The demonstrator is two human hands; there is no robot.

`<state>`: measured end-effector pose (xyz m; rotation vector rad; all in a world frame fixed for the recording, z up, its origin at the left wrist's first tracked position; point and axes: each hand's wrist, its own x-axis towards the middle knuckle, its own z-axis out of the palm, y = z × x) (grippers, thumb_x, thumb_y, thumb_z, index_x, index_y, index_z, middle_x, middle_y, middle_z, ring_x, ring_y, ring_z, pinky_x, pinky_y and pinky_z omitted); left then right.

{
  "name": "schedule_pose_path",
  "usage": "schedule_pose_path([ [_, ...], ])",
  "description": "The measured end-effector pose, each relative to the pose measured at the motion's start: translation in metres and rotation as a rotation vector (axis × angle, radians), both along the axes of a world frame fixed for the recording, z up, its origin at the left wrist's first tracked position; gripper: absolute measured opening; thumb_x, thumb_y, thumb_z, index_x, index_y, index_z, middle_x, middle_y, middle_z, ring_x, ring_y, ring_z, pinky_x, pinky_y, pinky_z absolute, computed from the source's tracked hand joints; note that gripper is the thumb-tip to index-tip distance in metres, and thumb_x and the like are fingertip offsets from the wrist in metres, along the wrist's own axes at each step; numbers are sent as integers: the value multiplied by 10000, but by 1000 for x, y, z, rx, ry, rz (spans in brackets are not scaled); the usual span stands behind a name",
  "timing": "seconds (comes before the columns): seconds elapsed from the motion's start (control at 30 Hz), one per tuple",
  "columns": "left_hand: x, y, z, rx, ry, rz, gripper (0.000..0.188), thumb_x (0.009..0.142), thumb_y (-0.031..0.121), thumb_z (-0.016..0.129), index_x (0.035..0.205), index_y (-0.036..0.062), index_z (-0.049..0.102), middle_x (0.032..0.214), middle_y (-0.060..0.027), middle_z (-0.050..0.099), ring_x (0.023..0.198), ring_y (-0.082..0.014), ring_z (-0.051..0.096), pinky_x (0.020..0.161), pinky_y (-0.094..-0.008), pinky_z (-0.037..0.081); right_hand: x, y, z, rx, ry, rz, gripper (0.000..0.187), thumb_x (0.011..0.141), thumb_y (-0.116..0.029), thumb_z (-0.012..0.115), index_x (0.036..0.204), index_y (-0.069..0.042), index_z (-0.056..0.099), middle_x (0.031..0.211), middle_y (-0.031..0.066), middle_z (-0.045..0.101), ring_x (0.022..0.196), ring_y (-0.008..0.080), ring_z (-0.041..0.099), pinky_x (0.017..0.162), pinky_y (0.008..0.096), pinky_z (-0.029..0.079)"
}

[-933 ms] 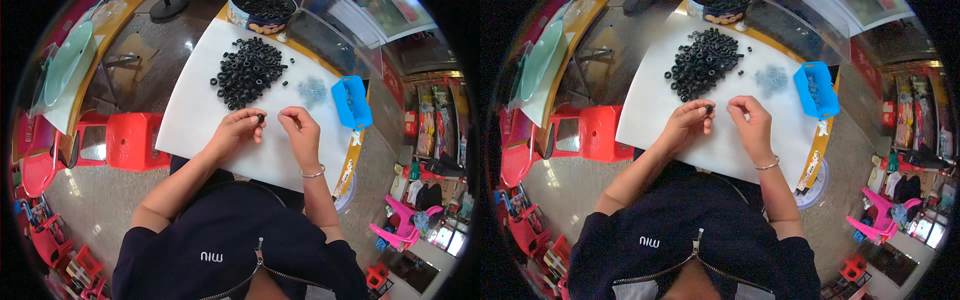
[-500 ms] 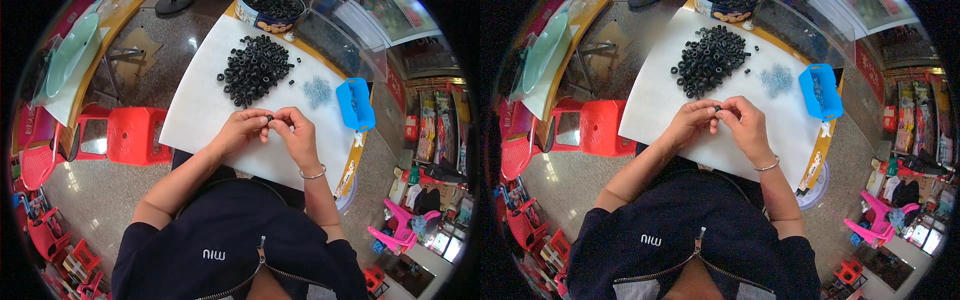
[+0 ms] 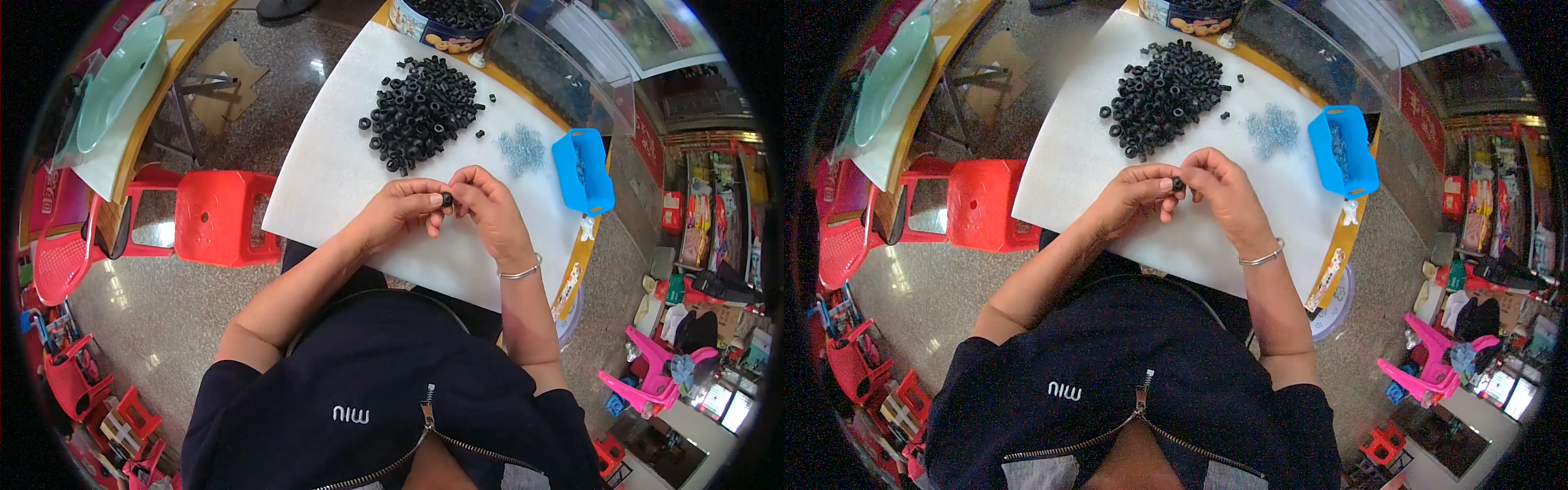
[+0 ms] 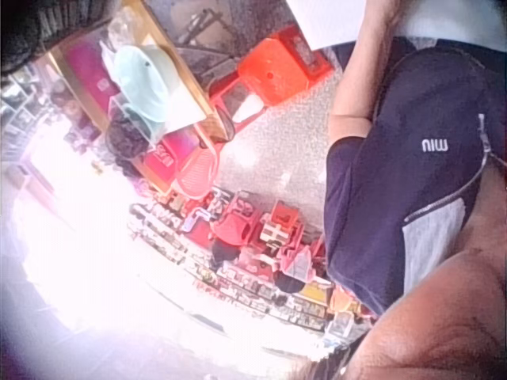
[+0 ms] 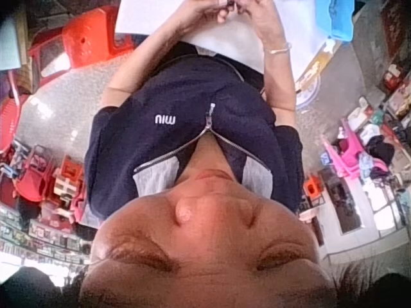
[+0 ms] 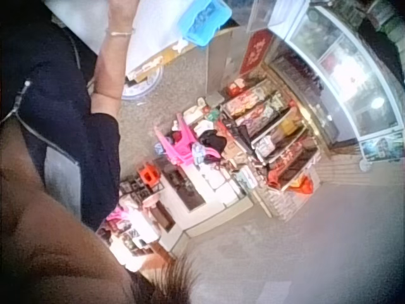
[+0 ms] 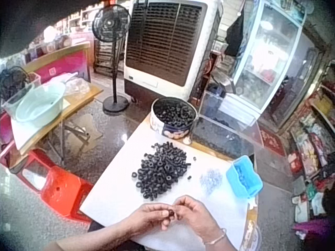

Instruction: Assembling blue beads into black circular plastic ring components on a work surface.

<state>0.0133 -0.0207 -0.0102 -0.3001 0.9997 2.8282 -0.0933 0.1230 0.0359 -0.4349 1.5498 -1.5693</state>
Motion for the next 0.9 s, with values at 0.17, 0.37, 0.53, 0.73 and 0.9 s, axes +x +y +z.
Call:
schedule_pose_path([
  [0.17,0,-1,-5,99,-29,8,277,901,126,552,1132,-27,548,901,-80,600,704,-102,575,614,-246,513,-8,5,-4,-2,50,-128,195,904,-210,570,910,-20,616,793,-17,557,688,66,475,653,201,398],
  [0.37,-3,-5,-8,196,-24,2,252,906,126,546,1119,-10,534,898,-74,590,674,-96,572,606,-238,516,-29,4,-14,309,781,-266,157,860,-160,601,879,-8,632,788,42,577,695,142,547,662,267,442],
  [0.53,-4,-4,-4,157,-37,2,238,909,125,543,1110,-1,535,894,-66,590,668,-92,572,603,-239,517,-60,-9,-30,417,1173,-306,142,790,-109,623,885,-7,648,845,135,602,786,290,585,721,375,462],
  [0.73,-4,-4,-4,152,-30,-8,234,914,129,536,1111,2,536,891,-64,594,670,-93,572,614,-244,515,-69,-30,-40,495,1474,-211,136,789,-102,623,896,-24,656,852,134,595,839,316,560,767,424,442],
  [0.9,-3,-4,-3,196,-6,-10,220,927,112,521,1109,-9,548,903,-56,601,693,-83,587,650,-246,532,-57,-27,-34,333,1259,-281,149,809,-61,603,945,-15,642,866,123,629,784,281,589,719,366,470],
])
